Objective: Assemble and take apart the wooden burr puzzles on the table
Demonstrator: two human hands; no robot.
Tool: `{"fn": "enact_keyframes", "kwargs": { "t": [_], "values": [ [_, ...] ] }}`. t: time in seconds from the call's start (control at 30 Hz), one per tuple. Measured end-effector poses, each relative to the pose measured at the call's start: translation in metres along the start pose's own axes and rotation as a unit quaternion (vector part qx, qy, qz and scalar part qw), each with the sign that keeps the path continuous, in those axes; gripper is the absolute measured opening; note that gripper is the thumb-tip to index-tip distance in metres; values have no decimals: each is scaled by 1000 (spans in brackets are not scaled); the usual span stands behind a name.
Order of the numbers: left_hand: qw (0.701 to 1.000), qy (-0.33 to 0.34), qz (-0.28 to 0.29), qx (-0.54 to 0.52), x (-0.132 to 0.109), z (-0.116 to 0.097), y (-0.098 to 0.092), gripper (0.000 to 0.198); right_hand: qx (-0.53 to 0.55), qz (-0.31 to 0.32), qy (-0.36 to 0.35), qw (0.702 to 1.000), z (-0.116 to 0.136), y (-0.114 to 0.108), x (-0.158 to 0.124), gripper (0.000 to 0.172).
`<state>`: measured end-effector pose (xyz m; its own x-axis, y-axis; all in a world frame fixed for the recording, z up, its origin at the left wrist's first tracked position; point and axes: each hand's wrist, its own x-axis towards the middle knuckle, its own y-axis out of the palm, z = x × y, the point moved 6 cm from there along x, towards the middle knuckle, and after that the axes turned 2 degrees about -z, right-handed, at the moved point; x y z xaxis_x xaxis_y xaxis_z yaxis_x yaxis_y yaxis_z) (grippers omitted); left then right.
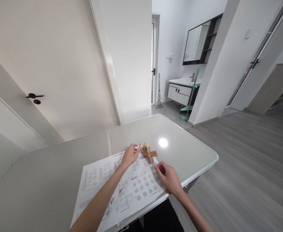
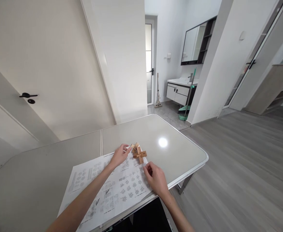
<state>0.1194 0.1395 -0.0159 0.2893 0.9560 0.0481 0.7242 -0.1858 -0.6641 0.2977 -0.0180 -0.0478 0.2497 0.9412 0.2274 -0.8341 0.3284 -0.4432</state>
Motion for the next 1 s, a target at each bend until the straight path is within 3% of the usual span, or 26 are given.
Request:
{"fn": "enact_keyframes", "kwargs": {
  "t": [0.1,0.23,0.4,0.5,0.63,0.73,0.83,1.0],
  "values": [
    [1000,-10,8,-5,19,-1,13,34,3,0,-2,1000,0,0,1,37],
    [999,-29,3,-35,28,2,18,33,7,1,1,1000,-3,3,1,37],
    [992,-55,-65,-87,16,11,-9,36,22,10,-1,1000,-6,4,0,41],
    [986,-44,-112,-112,-7,8,-37,34,36,9,-5,999,-1,3,-3,44],
    [981,12,-152,-118,-58,-15,-65,36,126,49,0,991,27,13,-9,44],
    [979,51,-164,-108,-96,-36,-72,30,295,136,49,944,60,32,-12,50],
    [976,107,-174,-80,-125,-50,-71,17,391,204,95,893,89,48,-14,54],
    [975,159,-148,-41,-152,-48,-73,12,462,225,113,850,105,53,-17,45]
  ]
}}
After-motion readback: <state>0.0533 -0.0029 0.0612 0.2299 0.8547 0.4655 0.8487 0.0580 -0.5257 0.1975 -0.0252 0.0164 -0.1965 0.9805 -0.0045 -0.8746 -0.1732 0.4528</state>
